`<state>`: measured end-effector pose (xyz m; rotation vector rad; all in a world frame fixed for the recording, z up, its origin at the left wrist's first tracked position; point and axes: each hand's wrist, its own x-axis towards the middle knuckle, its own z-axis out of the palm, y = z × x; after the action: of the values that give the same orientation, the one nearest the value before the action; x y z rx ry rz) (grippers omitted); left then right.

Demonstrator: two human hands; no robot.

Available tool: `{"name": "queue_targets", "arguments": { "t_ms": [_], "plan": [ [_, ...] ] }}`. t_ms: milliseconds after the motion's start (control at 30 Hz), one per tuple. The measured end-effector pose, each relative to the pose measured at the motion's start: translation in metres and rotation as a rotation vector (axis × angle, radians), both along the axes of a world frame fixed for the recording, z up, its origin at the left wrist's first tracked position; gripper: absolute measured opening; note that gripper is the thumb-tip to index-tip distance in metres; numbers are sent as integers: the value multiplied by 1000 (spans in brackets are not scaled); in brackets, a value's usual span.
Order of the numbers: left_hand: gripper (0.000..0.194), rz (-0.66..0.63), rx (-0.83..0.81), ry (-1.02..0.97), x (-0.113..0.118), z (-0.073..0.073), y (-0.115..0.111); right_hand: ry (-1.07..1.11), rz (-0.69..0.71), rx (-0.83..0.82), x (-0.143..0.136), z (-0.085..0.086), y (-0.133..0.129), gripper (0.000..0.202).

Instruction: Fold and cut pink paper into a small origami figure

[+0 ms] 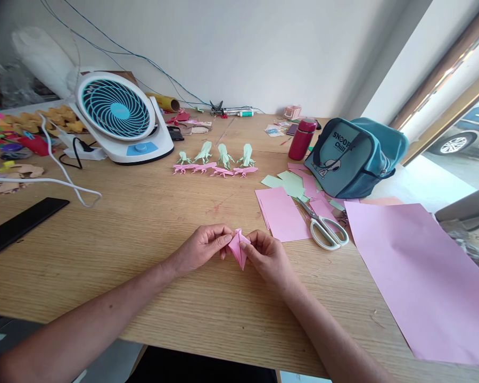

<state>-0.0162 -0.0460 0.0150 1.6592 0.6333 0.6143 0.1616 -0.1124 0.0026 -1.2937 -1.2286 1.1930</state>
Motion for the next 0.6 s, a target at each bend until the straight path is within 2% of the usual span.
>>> {"name": "queue_targets", "arguments": {
  "t_ms": [133, 300, 467, 600],
  "plan": [
    [24, -40, -57, -62, 1, 2, 0, 67, -9, -18, 1, 1, 0, 40],
    [17, 12, -84, -75, 4, -5, 0, 29, -11, 36, 0, 1, -1, 39],
    [27, 36, -98, -40, 5, -11, -2, 36, -16, 100, -1, -5, 2, 36],
    [34, 34, -155, -38, 5, -9, -5, 0, -21, 190, -2, -11, 1, 23]
  ]
}}
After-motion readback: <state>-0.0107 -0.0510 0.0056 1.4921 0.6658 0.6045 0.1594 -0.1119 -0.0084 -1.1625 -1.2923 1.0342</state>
